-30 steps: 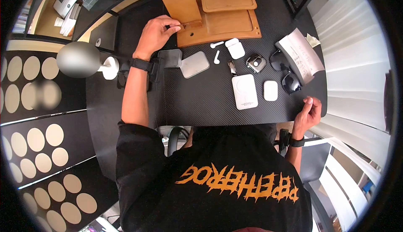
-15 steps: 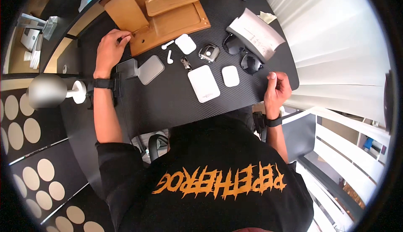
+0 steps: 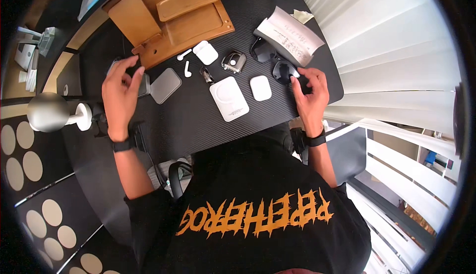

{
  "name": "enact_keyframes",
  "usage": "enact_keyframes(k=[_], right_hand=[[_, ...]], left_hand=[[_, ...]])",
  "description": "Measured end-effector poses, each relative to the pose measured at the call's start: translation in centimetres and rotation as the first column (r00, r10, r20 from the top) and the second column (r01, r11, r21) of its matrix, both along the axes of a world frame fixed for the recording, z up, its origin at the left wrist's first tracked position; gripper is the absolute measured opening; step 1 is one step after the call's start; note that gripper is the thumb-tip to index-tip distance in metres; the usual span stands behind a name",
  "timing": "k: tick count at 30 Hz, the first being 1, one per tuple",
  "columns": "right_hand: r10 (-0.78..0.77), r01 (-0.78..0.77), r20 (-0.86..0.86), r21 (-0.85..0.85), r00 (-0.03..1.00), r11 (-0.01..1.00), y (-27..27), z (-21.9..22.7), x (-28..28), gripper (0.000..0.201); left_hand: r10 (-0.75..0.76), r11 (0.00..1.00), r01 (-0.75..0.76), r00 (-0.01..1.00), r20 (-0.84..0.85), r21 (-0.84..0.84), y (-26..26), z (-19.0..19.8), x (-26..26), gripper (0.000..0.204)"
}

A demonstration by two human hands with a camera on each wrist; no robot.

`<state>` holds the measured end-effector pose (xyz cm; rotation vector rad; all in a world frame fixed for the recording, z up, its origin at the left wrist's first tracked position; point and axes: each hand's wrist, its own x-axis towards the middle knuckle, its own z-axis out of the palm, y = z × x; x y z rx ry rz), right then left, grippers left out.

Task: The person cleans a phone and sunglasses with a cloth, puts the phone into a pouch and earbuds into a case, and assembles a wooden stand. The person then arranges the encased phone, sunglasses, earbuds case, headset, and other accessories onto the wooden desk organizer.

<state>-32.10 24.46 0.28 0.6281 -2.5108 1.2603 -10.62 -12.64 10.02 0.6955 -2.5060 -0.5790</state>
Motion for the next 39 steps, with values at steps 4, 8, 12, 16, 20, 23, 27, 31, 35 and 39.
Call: enact_keyframes(k=[4,8,12,16,20,23,27,31,35,39], right_hand=[[0.025,-0.026,0.037,0.031,0.999,0.999,-0.1,-0.3,-0.1,0.014],[0.032,-0.039,0.116,0.053,0.993,0.998,-0.9,0.6,0.1,0.010],[0.060,-0.059,0.178,-0.010,0.982,0.998,-0.7,0.4,-0.5,0.010],[0.127,-0.084,0.234,-0.183,0.964,0.979,0.0,0.3,-1.3,0.015],[0.114,-0.042,0.349,-0.207,0.930,0.978,0.2,1.2,-1.5,0.018],[0.099,-0.033,0.330,-0.201,0.939,0.979,0.4,1.3,-1.7,0.017],[0.258,-0.135,0.325,-0.356,0.910,0.925,0.5,2.4,-1.5,0.016],[0.518,-0.293,0.391,-0.505,0.761,0.812,0.4,4.3,-0.6,0.013],[0.686,-0.405,0.422,-0.580,0.593,0.707,-0.4,4.8,0.5,0.012],[0.642,-0.417,0.386,-0.521,0.663,0.745,-1.3,4.4,0.5,0.011]], left_hand=[[0.006,0.991,-0.003,1.000,-0.023,0.132,2.7,-1.6,2.0,0.027],[0.051,0.973,-0.045,0.998,-0.021,0.225,4.7,-2.8,3.4,0.025],[0.066,0.958,-0.048,0.996,-0.054,0.284,5.7,-3.2,4.1,0.024],[0.065,0.942,-0.028,0.993,-0.101,0.335,6.6,-3.8,4.1,0.023],[-0.002,0.918,0.069,0.986,-0.169,0.390,8.0,-4.3,2.8,0.025],[-0.085,0.875,0.156,0.981,-0.172,0.458,9.4,-4.2,1.3,0.027],[-0.204,0.818,0.240,0.971,-0.126,0.522,10.6,-3.4,0.0,0.036],[-0.175,0.686,0.351,0.930,-0.323,0.638,12.1,-3.3,-1.9,0.054],[-0.240,0.600,0.398,0.917,-0.318,0.694,12.6,-4.0,-2.3,0.044],[-0.191,0.512,0.380,0.925,-0.329,0.770,12.6,-4.3,-2.2,0.037]])
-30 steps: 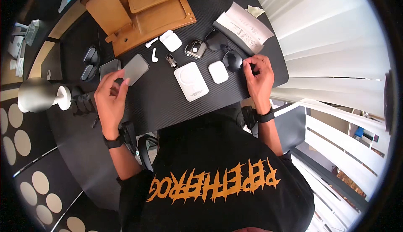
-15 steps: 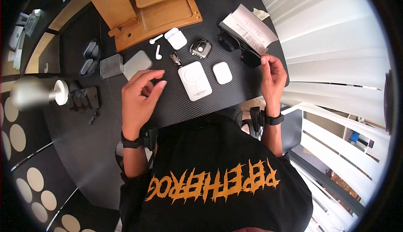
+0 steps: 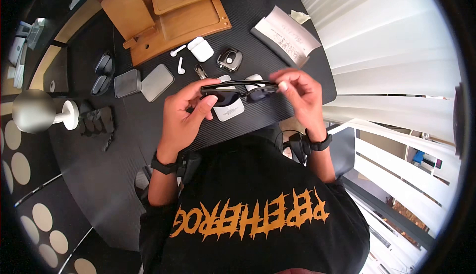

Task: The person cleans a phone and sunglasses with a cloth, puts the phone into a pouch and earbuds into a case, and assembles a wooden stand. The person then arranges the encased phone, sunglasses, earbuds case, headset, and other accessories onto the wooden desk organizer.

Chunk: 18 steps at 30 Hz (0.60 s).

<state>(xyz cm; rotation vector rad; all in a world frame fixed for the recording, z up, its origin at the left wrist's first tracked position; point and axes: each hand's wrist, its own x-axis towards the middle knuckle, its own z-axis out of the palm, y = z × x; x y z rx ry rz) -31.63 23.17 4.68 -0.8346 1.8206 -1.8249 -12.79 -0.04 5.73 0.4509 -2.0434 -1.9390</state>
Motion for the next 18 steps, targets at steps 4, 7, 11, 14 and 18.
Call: enact_keyframes(k=[4,7,11,14,18], right_hand=[[-0.158,0.482,-0.672,0.328,0.723,0.812,-0.5,0.6,-2.6,0.028],[-0.008,0.492,-0.782,0.384,0.623,0.781,1.0,-1.8,-4.5,0.030],[0.010,0.435,-0.704,0.449,0.710,0.781,2.2,-1.3,-4.4,0.020],[0.060,0.303,-0.541,0.556,0.839,0.774,2.5,0.5,-4.4,0.014],[-0.071,0.365,-0.569,0.423,0.819,0.830,2.1,2.9,-5.8,0.014]], left_hand=[[0.045,0.998,-0.046,0.999,0.007,0.039,0.0,0.4,0.5,0.032],[0.080,0.994,-0.081,0.997,0.018,0.070,-0.2,0.2,0.9,0.032],[0.122,0.991,-0.124,0.991,0.060,0.040,-0.4,0.3,1.2,0.032],[0.151,0.987,-0.155,0.986,0.068,0.051,-0.4,0.1,1.2,0.032],[0.172,0.980,-0.178,0.983,0.066,0.087,-0.7,-0.5,1.3,0.032]])
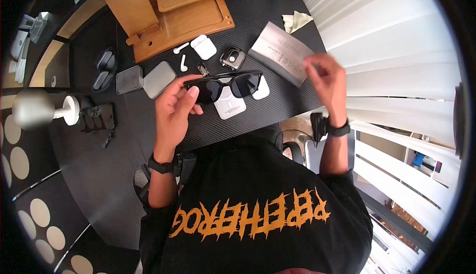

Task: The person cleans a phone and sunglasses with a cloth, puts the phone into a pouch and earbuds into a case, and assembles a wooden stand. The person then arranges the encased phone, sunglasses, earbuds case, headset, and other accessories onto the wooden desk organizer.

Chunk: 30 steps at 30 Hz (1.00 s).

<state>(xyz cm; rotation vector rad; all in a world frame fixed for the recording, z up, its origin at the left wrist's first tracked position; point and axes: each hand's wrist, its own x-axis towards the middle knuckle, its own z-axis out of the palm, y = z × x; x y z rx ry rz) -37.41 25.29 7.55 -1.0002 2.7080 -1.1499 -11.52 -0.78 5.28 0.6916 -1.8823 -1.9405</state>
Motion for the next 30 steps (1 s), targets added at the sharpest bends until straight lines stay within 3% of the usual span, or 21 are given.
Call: enact_keyframes(k=[4,6,7,9,11,13,17,19,20,22,25,30], right_hand=[[0.001,-0.012,-0.189,-0.060,0.982,0.998,-2.2,0.3,-6.5,0.022],[0.188,-0.178,-0.322,0.060,0.928,0.982,-3.3,-1.5,-10.7,0.040],[0.194,-0.185,-0.330,0.059,0.924,0.981,-4.0,-1.6,-11.8,0.040],[0.255,-0.269,0.088,0.237,0.963,0.933,-5.2,-1.6,-13.5,0.054],[0.285,-0.321,0.154,0.327,0.946,0.889,-5.9,-2.0,-14.2,0.058],[0.197,-0.167,-0.036,0.393,0.980,0.904,-6.1,-2.5,-13.4,0.060],[0.223,-0.187,-0.053,0.378,0.973,0.907,-6.2,-1.0,-11.7,0.058],[0.333,-0.275,-0.209,0.264,0.919,0.925,-6.5,1.0,-9.1,0.051],[0.334,-0.278,-0.202,0.261,0.920,0.924,-6.8,2.0,-7.4,0.051],[0.495,-0.451,-0.322,0.204,0.807,0.869,-7.3,3.9,-3.6,0.044],[0.614,-0.559,-0.289,0.255,0.735,0.789,-7.9,5.3,1.5,0.043],[0.712,-0.662,-0.208,0.266,0.670,0.701,-8.3,5.0,4.2,0.043]], left_hand=[[0.013,0.998,-0.014,1.000,0.021,0.059,-0.1,-0.3,0.0,0.033],[0.038,0.995,-0.040,0.999,0.031,0.087,0.0,-0.1,0.0,0.033],[0.060,0.993,-0.061,0.998,0.018,0.103,0.2,-0.1,0.0,0.033],[0.100,0.987,-0.100,0.995,0.000,0.123,0.3,-0.2,0.4,0.033],[0.109,0.982,-0.113,0.994,0.029,0.154,0.1,-0.6,1.1,0.034],[0.137,0.975,-0.137,0.991,0.014,0.174,0.1,-1.0,1.5,0.034],[0.112,0.965,-0.114,0.993,0.021,0.238,0.1,-0.8,1.5,0.036],[0.102,0.964,-0.102,0.995,0.013,0.247,0.2,-0.8,1.0,0.037],[0.089,0.963,-0.087,0.996,0.004,0.255,0.3,-0.8,0.8,0.037],[0.072,0.963,-0.067,0.997,-0.010,0.260,0.3,-0.6,0.0,0.037],[0.017,0.975,-0.014,1.000,-0.014,0.221,0.6,-0.5,-1.0,0.039],[0.051,0.967,-0.029,0.996,-0.079,0.253,1.1,-0.2,-1.4,0.041]])
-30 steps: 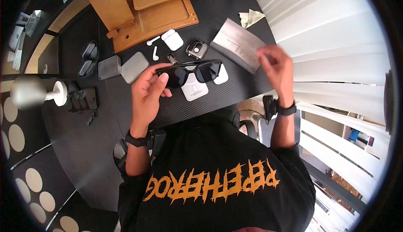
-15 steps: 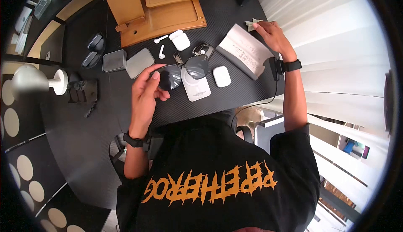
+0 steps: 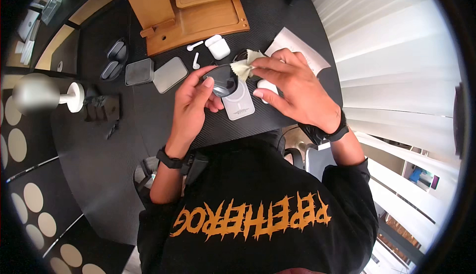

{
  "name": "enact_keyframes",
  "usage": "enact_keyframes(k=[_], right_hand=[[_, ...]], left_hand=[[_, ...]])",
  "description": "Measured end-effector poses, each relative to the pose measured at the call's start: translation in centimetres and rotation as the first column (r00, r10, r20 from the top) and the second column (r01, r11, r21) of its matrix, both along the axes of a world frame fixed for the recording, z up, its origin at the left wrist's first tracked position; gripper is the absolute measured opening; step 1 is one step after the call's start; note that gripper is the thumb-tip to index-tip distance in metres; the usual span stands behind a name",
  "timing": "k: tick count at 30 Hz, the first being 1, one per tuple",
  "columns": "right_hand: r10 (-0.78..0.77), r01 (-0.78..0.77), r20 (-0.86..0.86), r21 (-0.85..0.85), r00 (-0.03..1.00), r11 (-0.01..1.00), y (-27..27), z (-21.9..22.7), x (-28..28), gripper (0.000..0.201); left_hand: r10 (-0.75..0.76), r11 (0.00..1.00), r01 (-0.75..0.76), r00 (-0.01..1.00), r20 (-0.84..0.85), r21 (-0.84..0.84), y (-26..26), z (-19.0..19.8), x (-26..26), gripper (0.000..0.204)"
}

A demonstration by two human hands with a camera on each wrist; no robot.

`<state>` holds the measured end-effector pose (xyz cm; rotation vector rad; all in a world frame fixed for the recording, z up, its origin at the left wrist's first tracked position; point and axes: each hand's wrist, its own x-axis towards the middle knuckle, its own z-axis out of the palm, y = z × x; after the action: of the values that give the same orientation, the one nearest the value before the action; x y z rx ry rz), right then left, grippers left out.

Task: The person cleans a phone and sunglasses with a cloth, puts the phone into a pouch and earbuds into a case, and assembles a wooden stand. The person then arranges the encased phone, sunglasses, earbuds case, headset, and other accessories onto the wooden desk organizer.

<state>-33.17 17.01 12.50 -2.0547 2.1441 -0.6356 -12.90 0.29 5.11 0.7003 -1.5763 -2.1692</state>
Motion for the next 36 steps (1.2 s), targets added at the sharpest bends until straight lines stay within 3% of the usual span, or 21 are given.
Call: enact_keyframes(k=[3,5,10,13,17,23,26,31,34,36], right_hand=[[0.029,-0.029,0.026,-0.022,0.999,0.999,-0.3,-0.1,-0.1,0.043],[-0.046,0.044,-0.067,-0.033,0.997,0.998,-0.5,0.1,-0.4,0.043],[0.109,-0.108,0.010,-0.018,0.994,0.994,-0.4,1.2,2.2,0.046],[0.111,-0.110,0.017,-0.048,0.994,0.993,-0.7,0.8,2.6,0.044],[-0.012,0.008,-0.098,-0.038,0.995,0.999,-0.5,0.6,1.5,0.043],[0.068,-0.068,-0.014,-0.038,0.998,0.997,-0.3,0.6,2.3,0.041],[-0.073,0.068,-0.116,-0.049,0.991,0.997,-0.4,0.5,1.0,0.040],[-0.086,0.084,-0.101,-0.026,0.991,0.996,0.1,0.6,0.9,0.040],[-0.040,0.040,-0.012,-0.038,0.999,0.998,0.1,0.9,1.0,0.039],[-0.089,0.084,-0.067,-0.078,0.994,0.993,0.0,1.2,0.2,0.038]], left_hand=[[-0.009,1.000,0.009,1.000,-0.003,-0.008,0.0,-0.1,0.2,0.041],[-0.016,1.000,0.016,1.000,-0.007,-0.016,0.1,-0.2,0.2,0.041],[-0.032,0.999,0.032,0.999,-0.019,-0.023,0.3,-0.1,0.2,0.041],[-0.032,0.999,0.032,0.999,-0.007,-0.023,0.6,-0.2,0.2,0.042],[-0.032,0.999,0.032,1.000,0.001,-0.042,0.4,0.0,0.4,0.042],[-0.013,0.999,0.013,1.000,-0.019,-0.040,0.3,0.0,0.6,0.042],[-0.005,1.000,0.004,0.999,-0.045,-0.026,0.3,0.1,0.8,0.043],[0.015,1.000,-0.016,0.999,-0.043,-0.024,0.2,0.5,1.1,0.041],[-0.037,0.992,0.031,0.998,-0.044,-0.126,0.2,0.5,1.2,0.036],[-0.066,0.931,0.081,0.996,0.053,-0.357,0.5,1.3,1.4,0.030]])
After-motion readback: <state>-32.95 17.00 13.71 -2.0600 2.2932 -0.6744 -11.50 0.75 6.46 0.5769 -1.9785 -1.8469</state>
